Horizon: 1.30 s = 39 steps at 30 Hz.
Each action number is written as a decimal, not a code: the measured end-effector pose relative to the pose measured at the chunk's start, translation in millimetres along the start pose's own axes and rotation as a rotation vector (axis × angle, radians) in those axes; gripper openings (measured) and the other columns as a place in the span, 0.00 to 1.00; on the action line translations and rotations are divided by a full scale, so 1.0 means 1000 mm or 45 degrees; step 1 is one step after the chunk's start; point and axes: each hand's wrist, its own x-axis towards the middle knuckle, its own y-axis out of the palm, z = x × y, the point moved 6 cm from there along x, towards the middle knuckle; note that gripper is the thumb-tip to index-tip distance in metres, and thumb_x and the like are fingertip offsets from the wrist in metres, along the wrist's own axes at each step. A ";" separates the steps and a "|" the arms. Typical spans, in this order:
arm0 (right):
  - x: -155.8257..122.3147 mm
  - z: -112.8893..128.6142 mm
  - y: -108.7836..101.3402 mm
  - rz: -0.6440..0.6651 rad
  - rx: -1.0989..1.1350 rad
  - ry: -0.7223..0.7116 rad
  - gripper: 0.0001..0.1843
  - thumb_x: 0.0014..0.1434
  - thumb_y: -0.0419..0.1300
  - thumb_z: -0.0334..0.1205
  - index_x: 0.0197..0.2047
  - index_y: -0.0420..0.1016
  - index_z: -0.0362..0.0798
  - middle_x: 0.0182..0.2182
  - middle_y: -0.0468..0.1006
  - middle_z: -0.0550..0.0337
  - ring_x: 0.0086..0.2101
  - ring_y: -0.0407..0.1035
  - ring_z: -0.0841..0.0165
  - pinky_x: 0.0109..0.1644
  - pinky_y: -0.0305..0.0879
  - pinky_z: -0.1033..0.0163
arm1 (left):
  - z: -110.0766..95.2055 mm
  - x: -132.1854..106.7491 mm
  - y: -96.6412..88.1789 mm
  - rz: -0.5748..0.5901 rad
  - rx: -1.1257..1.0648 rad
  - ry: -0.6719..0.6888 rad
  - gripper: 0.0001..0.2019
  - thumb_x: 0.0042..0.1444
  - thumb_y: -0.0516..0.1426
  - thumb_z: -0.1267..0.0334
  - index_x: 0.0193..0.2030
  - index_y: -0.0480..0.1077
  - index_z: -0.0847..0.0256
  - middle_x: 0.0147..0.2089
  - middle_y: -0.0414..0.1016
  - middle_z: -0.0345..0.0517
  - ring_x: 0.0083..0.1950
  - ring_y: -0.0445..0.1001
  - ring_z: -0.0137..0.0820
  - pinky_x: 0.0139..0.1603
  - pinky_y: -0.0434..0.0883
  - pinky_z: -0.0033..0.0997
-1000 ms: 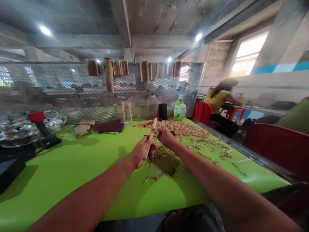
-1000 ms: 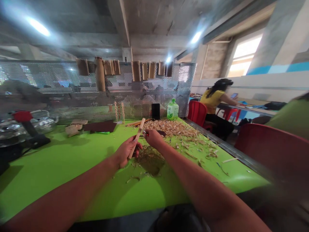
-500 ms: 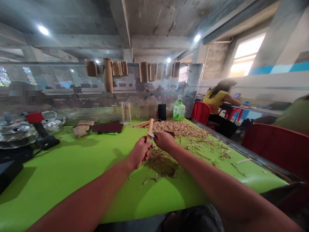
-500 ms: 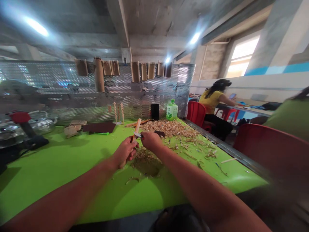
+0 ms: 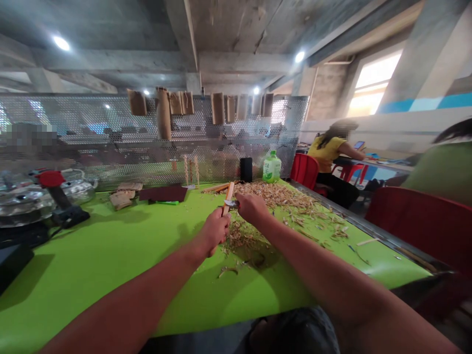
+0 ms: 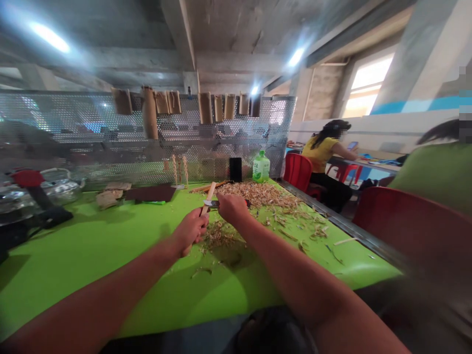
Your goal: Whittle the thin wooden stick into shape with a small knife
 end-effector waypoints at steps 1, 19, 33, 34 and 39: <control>0.002 -0.005 0.000 -0.014 0.017 0.018 0.17 0.65 0.49 0.39 0.49 0.75 0.49 0.39 0.81 0.49 0.39 0.74 0.62 0.40 0.59 0.63 | 0.001 -0.003 0.001 0.003 -0.020 -0.007 0.05 0.60 0.53 0.65 0.43 0.64 0.58 0.24 0.54 0.30 0.16 0.48 0.18 0.15 0.45 0.20; -0.002 -0.010 -0.004 -0.084 0.285 0.138 0.17 0.62 0.52 0.42 0.50 0.77 0.54 0.40 0.82 0.55 0.38 0.73 0.63 0.36 0.57 0.66 | 0.014 0.011 -0.001 0.141 -0.354 0.038 0.12 0.58 0.58 0.55 0.40 0.62 0.59 0.28 0.65 0.34 0.18 0.61 0.19 0.15 0.60 0.18; -0.006 -0.006 -0.007 -0.049 0.062 0.113 0.15 0.64 0.49 0.40 0.46 0.76 0.51 0.37 0.81 0.52 0.36 0.72 0.63 0.37 0.56 0.65 | 0.005 -0.004 0.006 0.082 -0.215 0.050 0.07 0.61 0.54 0.60 0.36 0.61 0.59 0.29 0.60 0.33 0.18 0.53 0.16 0.15 0.49 0.16; -0.004 -0.008 -0.007 -0.067 0.066 0.105 0.16 0.64 0.50 0.41 0.46 0.77 0.51 0.37 0.81 0.51 0.37 0.72 0.63 0.38 0.57 0.65 | 0.004 -0.006 0.007 0.069 -0.221 0.046 0.06 0.61 0.54 0.61 0.36 0.61 0.59 0.29 0.60 0.33 0.17 0.52 0.16 0.15 0.49 0.16; 0.012 -0.078 0.001 -0.068 0.209 0.461 0.17 0.62 0.50 0.38 0.47 0.78 0.49 0.39 0.81 0.51 0.37 0.74 0.62 0.35 0.59 0.65 | 0.015 -0.035 0.038 0.369 -0.095 -0.062 0.06 0.62 0.53 0.60 0.41 0.63 0.59 0.26 0.60 0.32 0.17 0.52 0.17 0.14 0.49 0.18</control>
